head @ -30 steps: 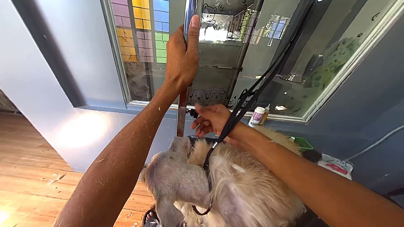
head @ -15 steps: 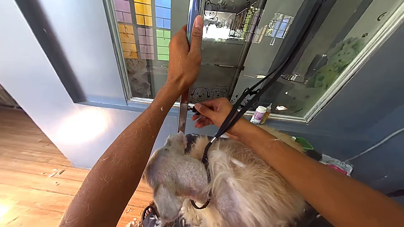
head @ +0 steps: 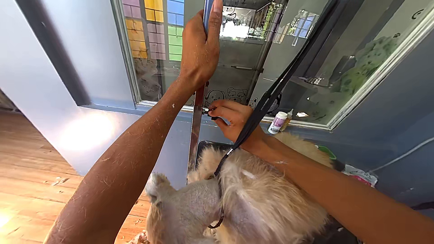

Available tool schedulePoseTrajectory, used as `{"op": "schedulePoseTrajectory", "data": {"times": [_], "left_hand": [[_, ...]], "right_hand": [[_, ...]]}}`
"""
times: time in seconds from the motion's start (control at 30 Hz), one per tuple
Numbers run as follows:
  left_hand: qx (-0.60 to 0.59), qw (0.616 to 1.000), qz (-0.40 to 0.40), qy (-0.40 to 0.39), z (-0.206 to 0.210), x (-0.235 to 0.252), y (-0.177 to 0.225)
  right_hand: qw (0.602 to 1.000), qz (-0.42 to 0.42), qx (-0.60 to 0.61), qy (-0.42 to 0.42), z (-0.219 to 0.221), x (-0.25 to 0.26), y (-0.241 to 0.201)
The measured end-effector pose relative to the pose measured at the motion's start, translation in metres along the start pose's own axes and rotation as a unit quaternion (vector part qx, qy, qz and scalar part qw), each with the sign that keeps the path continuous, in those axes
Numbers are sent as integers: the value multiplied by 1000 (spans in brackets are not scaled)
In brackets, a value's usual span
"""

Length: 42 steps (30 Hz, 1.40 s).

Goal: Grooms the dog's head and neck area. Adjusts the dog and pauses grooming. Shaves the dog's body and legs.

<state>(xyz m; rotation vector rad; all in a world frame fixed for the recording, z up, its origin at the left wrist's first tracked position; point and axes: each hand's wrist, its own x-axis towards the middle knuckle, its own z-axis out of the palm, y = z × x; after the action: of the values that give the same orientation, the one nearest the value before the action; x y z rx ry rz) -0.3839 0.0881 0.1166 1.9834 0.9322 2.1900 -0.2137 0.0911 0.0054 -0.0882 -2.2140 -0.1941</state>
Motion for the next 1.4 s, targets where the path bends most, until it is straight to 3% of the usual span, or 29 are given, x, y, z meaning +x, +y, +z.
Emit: {"op": "schedulePoseTrajectory", "data": {"times": [0.13, 0.23, 0.3, 0.37, 0.4, 0.43, 0.5, 0.63, 0.7, 0.8, 0.87, 0.93, 1.0, 1.03, 1.07, 1.13, 1.2, 1.23, 1.27, 1.3, 1.37, 1.4], "left_hand": [[-11, 1000, -8, -11, -1, 14, 7], [-25, 999, -15, -16, 1, 19, 11], [-33, 999, -22, -16, 2, 19, 14], [-40, 998, -36, -18, 4, 22, 19], [-48, 998, -46, -17, 4, 24, 21], [-55, 997, -53, -16, 5, 27, 24], [-66, 996, -63, -14, 6, 29, 26], [-78, 995, -63, -14, 5, 26, 26], [-76, 995, -63, -12, 5, 22, 25], [-85, 995, -52, -21, 6, 15, 22], [-93, 994, -58, -25, 6, 13, 22], [-90, 993, -75, -23, 7, 13, 23], [-80, 993, -90, -19, 8, 13, 24], [-78, 992, -95, -20, 8, 12, 23], [-82, 992, -98, -22, 8, 12, 24], [-95, 990, -101, -23, 9, 12, 24], [-90, 990, -106, -25, 9, 12, 24], [-78, 990, -111, -27, 8, 12, 25], [-67, 990, -117, -30, 9, 11, 25], [-60, 990, -123, -33, 9, 10, 26], [-56, 990, -128, -34, 9, 9, 28], [-56, 989, -131, -33, 9, 8, 28]], "right_hand": [[999, 12, 38, -12, -2, -4, 3], [971, 161, 173, -49, -8, -4, 0], [896, 316, 303, -77, -9, 3, -7], [790, 448, 401, -120, -16, 13, -13], [756, 486, 414, -145, -20, 16, -13], [751, 500, 400, -164, -21, 17, -10], [807, 458, 340, -154, -22, 11, -4], [955, 202, 199, -90, -23, -5, 1], [988, 94, 113, -42, -13, -10, 2], [994, 87, 65, -26, -5, -9, 1], [971, 201, 107, -78, -8, -4, -7], [880, 396, 219, -147, -13, 9, -12], [778, 522, 302, -175, -15, 19, -12], [780, 527, 295, -166, -17, 19, -10], [819, 489, 261, -146, -20, 16, -9], [924, 322, 175, -113, -26, 5, -5], [974, 173, 120, -85, -21, -2, -2], [980, 156, 105, -70, -17, -2, -3], [972, 200, 107, -63, -12, 1, -7], [940, 297, 146, -81, -10, 8, -11], [800, 507, 284, -151, -8, 27, -11], [740, 564, 321, -178, -9, 33, -9]]}}
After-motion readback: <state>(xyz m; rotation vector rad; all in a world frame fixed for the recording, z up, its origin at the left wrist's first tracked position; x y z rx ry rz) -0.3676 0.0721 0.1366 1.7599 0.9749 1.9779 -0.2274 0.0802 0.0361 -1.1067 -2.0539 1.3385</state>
